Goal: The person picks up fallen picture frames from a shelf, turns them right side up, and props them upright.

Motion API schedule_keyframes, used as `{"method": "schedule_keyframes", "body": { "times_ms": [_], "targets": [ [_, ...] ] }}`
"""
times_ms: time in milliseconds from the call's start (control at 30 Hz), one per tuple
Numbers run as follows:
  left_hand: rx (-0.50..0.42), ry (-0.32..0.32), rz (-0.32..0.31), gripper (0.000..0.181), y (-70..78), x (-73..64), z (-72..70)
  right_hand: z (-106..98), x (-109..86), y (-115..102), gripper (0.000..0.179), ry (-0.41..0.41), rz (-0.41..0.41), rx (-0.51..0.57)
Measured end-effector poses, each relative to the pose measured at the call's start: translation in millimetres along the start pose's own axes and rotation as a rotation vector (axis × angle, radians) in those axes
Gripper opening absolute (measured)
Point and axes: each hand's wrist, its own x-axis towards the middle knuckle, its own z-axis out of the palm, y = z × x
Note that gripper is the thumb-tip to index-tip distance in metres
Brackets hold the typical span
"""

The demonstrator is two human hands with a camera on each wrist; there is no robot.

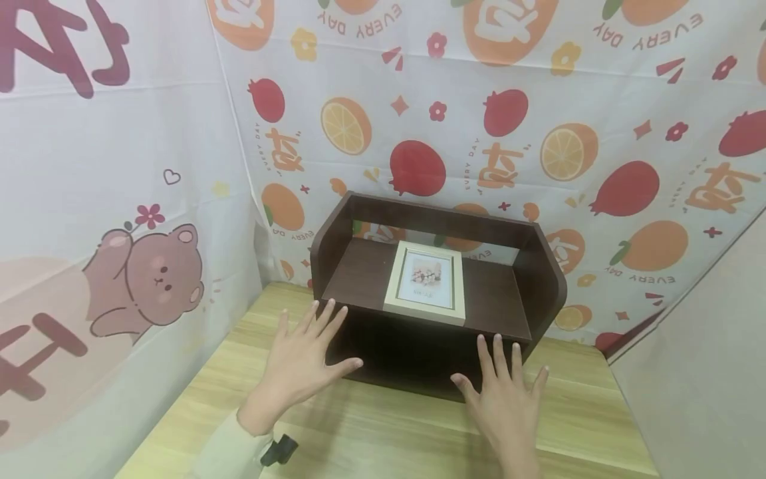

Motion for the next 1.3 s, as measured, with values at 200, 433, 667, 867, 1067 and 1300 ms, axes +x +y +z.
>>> {"method": "schedule_keyframes", "body": {
  "times_ms": [200, 433, 667, 867, 1067, 1300],
  "targets": [
    [-0.03, 0.009, 0.036, 0.088, 6.2, 9.6, -9.7, -13, 10.6, 2, 0.075, 0.035, -0.011, 0.079],
    [-0.096, 0.134, 0.111, 0.074, 16.5, 26.7, -18.0, -23, 25.5, 3, 0.07, 0.129, -0.021, 0.153],
    [-0.412, 0.118, 0.062, 0.062, 26.0, 58.6, -24.9, -26, 49.3, 1, 0.068, 0.12, -0.027, 0.263],
    [-0.801, -0.004, -0.056, 0.065, 26.7, 89.7, -19.5, -22, 72.9, 1, 0.064, 0.057, 0.012, 0.365],
    [-0.973, -0.082, -0.099, 0.07, 24.8, 110.5, -10.9, -19, 90.5, 1, 0.062, 0.006, 0.04, 0.373],
    [-0.98, -0.123, -0.125, 0.071, 25.1, 120.3, -1.1, -15, 100.5, 0, 0.066, -0.069, 0.069, 0.39]
  ]
}}
